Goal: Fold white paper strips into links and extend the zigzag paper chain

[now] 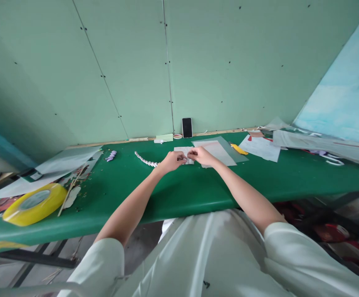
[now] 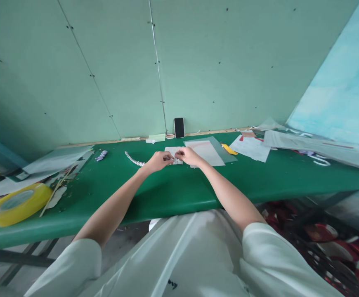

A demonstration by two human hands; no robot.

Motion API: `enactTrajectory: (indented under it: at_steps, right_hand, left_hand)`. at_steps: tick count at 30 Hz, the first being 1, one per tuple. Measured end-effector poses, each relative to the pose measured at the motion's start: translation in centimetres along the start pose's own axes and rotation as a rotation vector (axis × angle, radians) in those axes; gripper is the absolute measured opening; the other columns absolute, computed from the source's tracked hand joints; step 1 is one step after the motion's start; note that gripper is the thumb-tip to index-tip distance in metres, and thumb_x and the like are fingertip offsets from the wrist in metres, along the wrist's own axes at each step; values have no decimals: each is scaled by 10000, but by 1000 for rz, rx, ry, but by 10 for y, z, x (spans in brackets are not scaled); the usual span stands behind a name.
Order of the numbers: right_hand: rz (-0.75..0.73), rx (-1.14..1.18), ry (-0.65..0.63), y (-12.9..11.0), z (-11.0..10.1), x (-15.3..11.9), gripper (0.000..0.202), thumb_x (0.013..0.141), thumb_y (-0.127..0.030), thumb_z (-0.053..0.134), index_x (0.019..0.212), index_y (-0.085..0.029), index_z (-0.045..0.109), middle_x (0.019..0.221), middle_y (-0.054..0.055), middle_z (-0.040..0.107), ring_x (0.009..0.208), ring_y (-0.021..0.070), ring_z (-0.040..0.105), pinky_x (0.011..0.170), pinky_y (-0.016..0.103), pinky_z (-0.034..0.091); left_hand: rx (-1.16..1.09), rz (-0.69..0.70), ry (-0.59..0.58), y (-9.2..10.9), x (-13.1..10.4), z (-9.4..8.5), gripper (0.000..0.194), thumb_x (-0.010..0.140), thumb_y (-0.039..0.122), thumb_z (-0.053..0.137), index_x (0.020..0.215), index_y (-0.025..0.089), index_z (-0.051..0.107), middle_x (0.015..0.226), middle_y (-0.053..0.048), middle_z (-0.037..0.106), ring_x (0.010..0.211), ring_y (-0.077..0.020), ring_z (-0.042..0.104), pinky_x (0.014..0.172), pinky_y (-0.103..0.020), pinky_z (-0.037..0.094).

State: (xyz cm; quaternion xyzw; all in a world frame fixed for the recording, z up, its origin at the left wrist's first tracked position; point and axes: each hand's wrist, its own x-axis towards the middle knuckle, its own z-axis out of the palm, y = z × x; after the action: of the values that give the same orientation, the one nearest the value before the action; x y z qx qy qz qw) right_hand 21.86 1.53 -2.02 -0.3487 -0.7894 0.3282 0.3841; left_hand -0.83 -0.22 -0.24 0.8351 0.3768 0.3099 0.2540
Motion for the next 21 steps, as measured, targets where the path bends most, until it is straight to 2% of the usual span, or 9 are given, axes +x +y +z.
enactTrajectory:
  at_steps: [2,5,9,12,15,21]
  right_hand:
    - [-7,-40,39,0,3,1,252,886,-436,694,824,-192,708,771,41,710,686,198,626,651,319,465]
    - [-8,-49,84,-2,5,2,262,897,-445,672,820,-195,692,742,34,684,668,196,600,644,320,448]
    - [21,29,40,-7,2,0,366,939,-546,641,804,-207,671,668,8,609,621,183,558,615,311,432]
    - [20,95,-27,-12,0,-3,436,946,-622,630,845,-203,693,734,29,649,674,190,596,646,312,464]
    - [23,67,-79,-14,0,-4,449,859,-630,744,906,-184,719,821,57,701,731,203,630,656,309,476]
    - [57,18,-22,-11,2,-2,424,849,-588,758,825,-165,738,761,66,711,658,182,602,608,301,442]
  left_hand:
    - [-8,-15,-32,1,0,-2,155,868,359,716,867,205,736,754,-50,774,665,-205,711,628,-299,536]
    - [4,4,-4,4,0,-4,150,883,341,691,901,202,744,766,-54,777,662,-200,705,622,-290,522]
    - [50,29,21,6,0,-7,179,906,316,627,915,200,763,806,-57,781,667,-187,689,631,-280,494]
    - [84,6,4,8,0,-7,244,930,349,591,858,193,765,772,-47,765,620,-168,639,615,-277,460]
    - [110,-23,-12,11,-1,-8,256,929,327,577,848,179,770,776,-44,762,614,-157,617,618,-269,447]
    - [118,-41,-55,13,-3,-11,305,959,376,581,882,161,784,778,-56,763,580,-146,589,598,-265,416]
